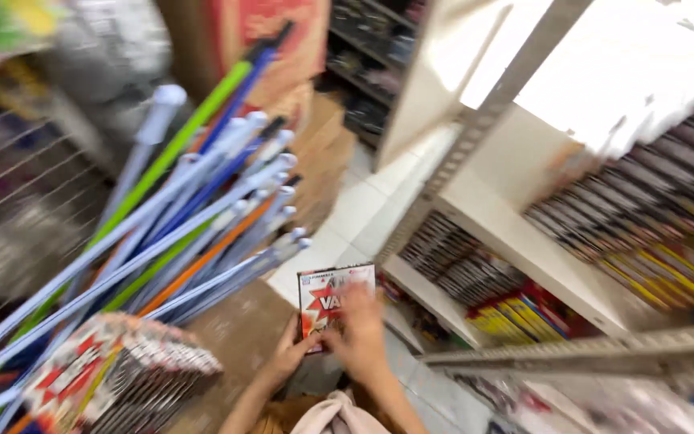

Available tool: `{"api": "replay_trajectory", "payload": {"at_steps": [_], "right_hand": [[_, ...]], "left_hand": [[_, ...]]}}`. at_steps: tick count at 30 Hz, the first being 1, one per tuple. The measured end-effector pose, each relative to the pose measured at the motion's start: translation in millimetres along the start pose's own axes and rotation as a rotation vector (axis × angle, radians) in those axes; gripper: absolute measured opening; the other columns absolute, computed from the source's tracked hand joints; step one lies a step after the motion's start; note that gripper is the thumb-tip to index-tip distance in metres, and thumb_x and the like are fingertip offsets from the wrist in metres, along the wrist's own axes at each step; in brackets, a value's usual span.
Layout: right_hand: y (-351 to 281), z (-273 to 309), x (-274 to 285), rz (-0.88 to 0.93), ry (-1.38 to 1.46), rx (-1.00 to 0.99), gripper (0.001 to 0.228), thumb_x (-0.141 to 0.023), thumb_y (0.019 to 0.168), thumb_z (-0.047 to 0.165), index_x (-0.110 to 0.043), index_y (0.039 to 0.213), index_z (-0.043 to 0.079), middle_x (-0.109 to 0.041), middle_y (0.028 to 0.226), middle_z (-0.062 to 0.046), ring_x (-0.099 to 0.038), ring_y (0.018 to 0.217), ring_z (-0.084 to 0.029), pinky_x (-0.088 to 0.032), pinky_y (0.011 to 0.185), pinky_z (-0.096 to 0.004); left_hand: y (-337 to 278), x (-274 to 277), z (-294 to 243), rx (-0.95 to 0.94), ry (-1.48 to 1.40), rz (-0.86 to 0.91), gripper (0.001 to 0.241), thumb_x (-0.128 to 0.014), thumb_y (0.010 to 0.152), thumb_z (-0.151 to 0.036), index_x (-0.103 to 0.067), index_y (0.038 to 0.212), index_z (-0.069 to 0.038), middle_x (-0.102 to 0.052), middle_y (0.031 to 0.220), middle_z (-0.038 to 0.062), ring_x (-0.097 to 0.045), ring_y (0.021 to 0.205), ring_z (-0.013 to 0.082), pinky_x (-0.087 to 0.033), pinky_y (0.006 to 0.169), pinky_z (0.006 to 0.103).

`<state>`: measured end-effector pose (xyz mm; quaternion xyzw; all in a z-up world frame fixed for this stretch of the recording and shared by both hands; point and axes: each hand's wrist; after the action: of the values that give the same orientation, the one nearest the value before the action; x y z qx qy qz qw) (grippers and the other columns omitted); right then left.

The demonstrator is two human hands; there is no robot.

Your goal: The person restocks store shelves by picking up boxes of mosquito coils and stacking them onto a metal rack by hand.

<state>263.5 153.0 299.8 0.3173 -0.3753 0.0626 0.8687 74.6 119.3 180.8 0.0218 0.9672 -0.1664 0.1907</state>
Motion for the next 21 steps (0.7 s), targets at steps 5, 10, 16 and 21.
{"api": "replay_trajectory", "payload": {"at_steps": [5,10,16,21], "right_hand": [[-19,-65,58,-0.057,-0.3,0.009,0.067,-0.071,0.082,0.042,-0.059,0.144,0.02,-0.04,0.161,-0.012,-0.028,0.153,-0.036,-0.008,0.124,-0.063],[-46,-100,165,-0.427,-0.048,-0.173,0.07,-0.059,0.097,0.044,-0.04,0.157,0.016,-0.035,0.165,-0.019,-0.032,0.153,-0.04,-0.021,0.123,-0.055],[-13,-102,224,-0.653,-0.193,0.098,0.065,-0.083,0.089,0.032,-0.051,0.144,0.017,-0.038,0.16,-0.018,-0.041,0.149,-0.036,-0.039,0.121,-0.049],[58,-98,320,-0.872,-0.563,0.146,0.04,-0.083,0.086,0.014,-0.066,0.122,0.012,-0.05,0.154,-0.011,-0.053,0.142,-0.036,-0.047,0.121,-0.046]], "left_hand": [[49,-59,-10,-0.101,0.14,0.286,0.084,-0.066,0.098,-0.011,-0.012,0.16,0.003,-0.042,0.157,0.012,-0.047,0.14,0.0172,-0.039,0.113,0.0301],[71,-135,-85,-0.103,0.111,0.56,0.076,-0.065,0.098,-0.01,-0.021,0.158,0.005,-0.052,0.147,0.018,-0.056,0.128,0.0192,-0.048,0.107,0.0348],[87,-266,-219,-0.332,0.255,0.77,0.087,-0.065,0.096,-0.011,-0.009,0.162,-0.005,-0.054,0.143,0.015,-0.06,0.121,0.0196,-0.051,0.101,0.0334],[89,-364,-311,-0.615,0.241,0.833,0.089,-0.068,0.101,-0.015,-0.005,0.164,-0.013,-0.058,0.138,0.019,-0.063,0.116,0.0206,-0.055,0.097,0.0336]]}}
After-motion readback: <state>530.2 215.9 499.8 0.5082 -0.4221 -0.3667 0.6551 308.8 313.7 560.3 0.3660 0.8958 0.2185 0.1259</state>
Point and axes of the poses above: each hand's wrist, its own y-axis towards the middle knuckle, its own x-axis out of the back of the hand, z = x × y
